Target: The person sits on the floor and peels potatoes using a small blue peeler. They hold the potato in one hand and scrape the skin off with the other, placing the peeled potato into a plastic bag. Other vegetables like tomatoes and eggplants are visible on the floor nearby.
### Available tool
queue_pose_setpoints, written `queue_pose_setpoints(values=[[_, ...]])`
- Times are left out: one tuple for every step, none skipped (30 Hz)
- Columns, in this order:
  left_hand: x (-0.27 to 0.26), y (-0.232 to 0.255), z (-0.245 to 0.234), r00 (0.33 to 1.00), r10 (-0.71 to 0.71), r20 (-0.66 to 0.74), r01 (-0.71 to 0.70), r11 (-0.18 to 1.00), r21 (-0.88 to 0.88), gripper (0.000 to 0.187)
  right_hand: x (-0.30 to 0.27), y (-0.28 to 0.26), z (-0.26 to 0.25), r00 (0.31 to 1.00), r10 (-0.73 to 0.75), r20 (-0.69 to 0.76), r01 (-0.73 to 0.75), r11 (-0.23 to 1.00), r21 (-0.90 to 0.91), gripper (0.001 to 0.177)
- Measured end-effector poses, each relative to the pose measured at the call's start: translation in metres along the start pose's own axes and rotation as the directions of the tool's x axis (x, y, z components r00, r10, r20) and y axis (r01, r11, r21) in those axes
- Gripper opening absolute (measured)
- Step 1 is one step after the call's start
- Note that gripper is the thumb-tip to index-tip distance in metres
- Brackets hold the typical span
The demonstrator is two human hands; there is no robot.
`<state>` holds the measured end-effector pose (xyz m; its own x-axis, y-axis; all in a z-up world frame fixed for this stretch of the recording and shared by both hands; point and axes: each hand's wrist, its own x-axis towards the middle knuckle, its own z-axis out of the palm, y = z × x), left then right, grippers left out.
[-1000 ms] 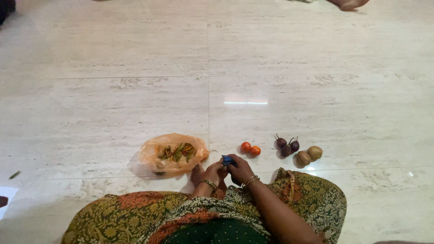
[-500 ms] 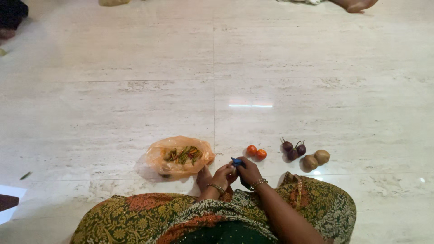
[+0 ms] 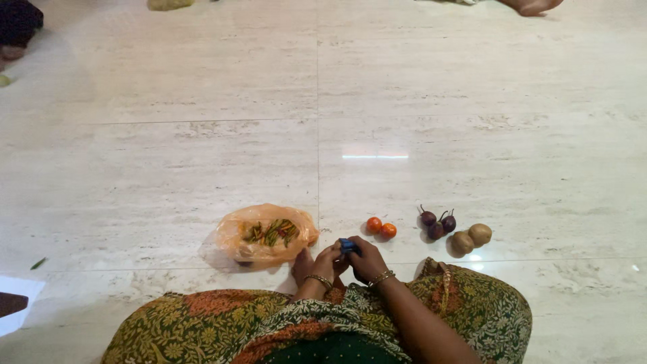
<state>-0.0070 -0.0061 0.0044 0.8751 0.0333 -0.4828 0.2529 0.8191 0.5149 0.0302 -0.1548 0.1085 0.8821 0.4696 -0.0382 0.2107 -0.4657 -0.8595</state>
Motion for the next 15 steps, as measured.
queue_pose_setpoints(values=[[-0.003,0.000,0.001,1.000,-0.025,-0.010,0.026,0.994,0.102,0.025,0.003,0.006,-0.001,1.000,0.013,-0.026,-0.013,1.000,0.000,0.033],[-0.007,-0.002,0.002,0.999,-0.048,-0.022,0.052,0.978,0.202,0.026,0.006,0.013,-0.001,0.998,0.046,-0.031,-0.046,0.999,0.010,0.032],[-0.008,0.000,0.004,0.997,-0.070,-0.036,0.077,0.950,0.302,0.027,0.009,0.020,-0.002,0.996,0.079,-0.039,-0.078,0.997,0.022,0.032],[-0.006,0.002,0.007,0.996,-0.083,-0.034,0.089,0.954,0.285,0.026,0.014,0.025,-0.002,0.993,0.112,-0.047,-0.111,0.993,0.034,0.031],[-0.005,0.000,0.007,0.994,-0.100,-0.037,0.106,0.958,0.267,0.025,0.016,0.030,0.001,0.992,0.118,-0.040,-0.116,0.993,0.033,0.031],[-0.003,-0.002,0.006,0.992,-0.116,-0.039,0.122,0.961,0.249,0.024,0.019,0.034,0.003,0.992,0.123,-0.032,-0.122,0.992,0.032,0.031],[-0.001,-0.005,0.006,0.995,-0.093,-0.045,0.100,0.976,0.194,0.026,0.019,0.037,0.003,0.991,0.131,-0.025,-0.130,0.991,0.029,0.031],[0.001,-0.006,0.006,0.996,-0.070,-0.053,0.077,0.987,0.139,0.028,0.017,0.037,0.004,0.993,0.121,-0.015,-0.120,0.992,0.050,0.032],[0.004,-0.007,0.007,0.997,-0.044,-0.061,0.049,0.996,0.081,0.031,0.016,0.036,0.005,0.994,0.107,-0.003,-0.107,0.992,0.067,0.033],[0.008,-0.007,0.007,1.000,0.004,-0.027,-0.004,1.000,0.002,0.029,0.013,0.032,0.007,0.996,0.093,0.008,-0.094,0.992,0.085,0.034],[0.010,-0.006,0.006,0.999,0.047,-0.011,-0.048,0.998,-0.048,0.027,0.011,0.028,0.006,0.997,0.080,0.023,-0.082,0.991,0.109,0.033],[0.011,-0.005,0.004,0.997,0.063,-0.043,-0.066,0.995,-0.070,0.026,0.008,0.023,0.005,0.997,0.067,0.037,-0.072,0.989,0.132,0.032],[0.009,-0.003,-0.001,0.993,0.052,-0.109,-0.061,0.995,-0.081,0.024,0.004,0.018,0.004,0.997,0.056,0.051,-0.063,0.985,0.158,0.030],[0.007,-0.001,-0.006,0.985,0.046,-0.166,-0.061,0.994,-0.088,0.022,0.001,0.013,0.003,0.996,0.053,0.073,-0.062,0.990,0.125,0.032],[0.005,0.002,-0.010,0.976,0.041,-0.216,-0.061,0.995,-0.085,0.020,0.000,0.008,0.002,0.995,0.048,0.093,-0.057,0.994,0.093,0.033]])
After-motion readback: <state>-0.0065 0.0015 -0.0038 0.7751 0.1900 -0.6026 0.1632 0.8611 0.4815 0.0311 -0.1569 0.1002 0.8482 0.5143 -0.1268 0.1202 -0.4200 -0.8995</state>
